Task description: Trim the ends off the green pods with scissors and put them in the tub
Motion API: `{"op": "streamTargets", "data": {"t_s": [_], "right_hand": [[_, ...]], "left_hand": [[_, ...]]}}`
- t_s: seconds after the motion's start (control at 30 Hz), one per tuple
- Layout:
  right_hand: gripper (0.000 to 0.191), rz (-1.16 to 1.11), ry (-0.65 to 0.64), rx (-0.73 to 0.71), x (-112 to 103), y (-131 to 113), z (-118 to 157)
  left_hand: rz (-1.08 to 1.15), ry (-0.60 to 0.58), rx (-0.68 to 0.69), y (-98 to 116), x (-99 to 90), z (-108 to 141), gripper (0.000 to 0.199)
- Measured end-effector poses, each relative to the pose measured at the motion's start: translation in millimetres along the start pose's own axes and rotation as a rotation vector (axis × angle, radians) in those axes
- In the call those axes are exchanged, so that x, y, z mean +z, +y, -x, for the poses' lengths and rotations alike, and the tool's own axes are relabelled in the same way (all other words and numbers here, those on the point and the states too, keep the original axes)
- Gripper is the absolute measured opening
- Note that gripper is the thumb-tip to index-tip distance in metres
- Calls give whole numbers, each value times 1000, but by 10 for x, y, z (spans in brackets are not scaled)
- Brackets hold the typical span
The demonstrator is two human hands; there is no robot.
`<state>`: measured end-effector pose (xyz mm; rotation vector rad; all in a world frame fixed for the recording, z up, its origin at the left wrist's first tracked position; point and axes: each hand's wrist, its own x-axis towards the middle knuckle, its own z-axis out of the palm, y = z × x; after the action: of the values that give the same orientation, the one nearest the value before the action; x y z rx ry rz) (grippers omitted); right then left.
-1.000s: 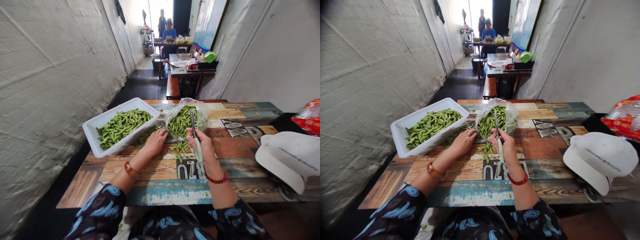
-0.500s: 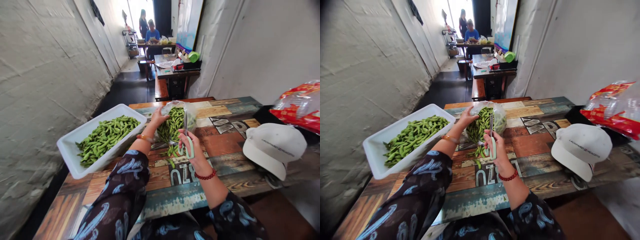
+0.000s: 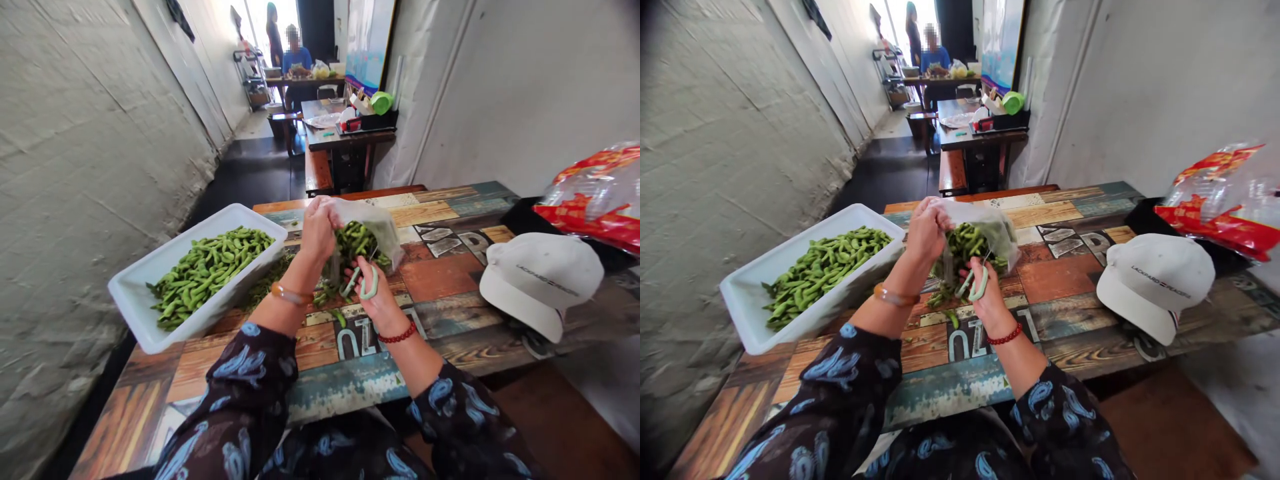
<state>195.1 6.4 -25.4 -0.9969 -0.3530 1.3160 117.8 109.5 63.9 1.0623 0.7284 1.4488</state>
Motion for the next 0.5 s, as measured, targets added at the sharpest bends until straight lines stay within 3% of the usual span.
{"op": "streamTargets", "data": {"t_s": [0.1, 0.27, 0.4, 0.5], "right_hand": [[33, 18, 0, -2, -7, 2, -6], [34, 84, -94, -2, -16, -52, 44], [41, 135, -169, -6, -33, -95, 91], [46, 305, -214, -39, -79, -123, 60]], "left_hand": [[-29, -112, -68, 52, 45, 167, 10], [-142, 4, -31, -85, -248, -61, 11], [-412, -12, 23, -161, -518, -237, 9], [-722, -8, 125, -199, -719, -205, 11]]}}
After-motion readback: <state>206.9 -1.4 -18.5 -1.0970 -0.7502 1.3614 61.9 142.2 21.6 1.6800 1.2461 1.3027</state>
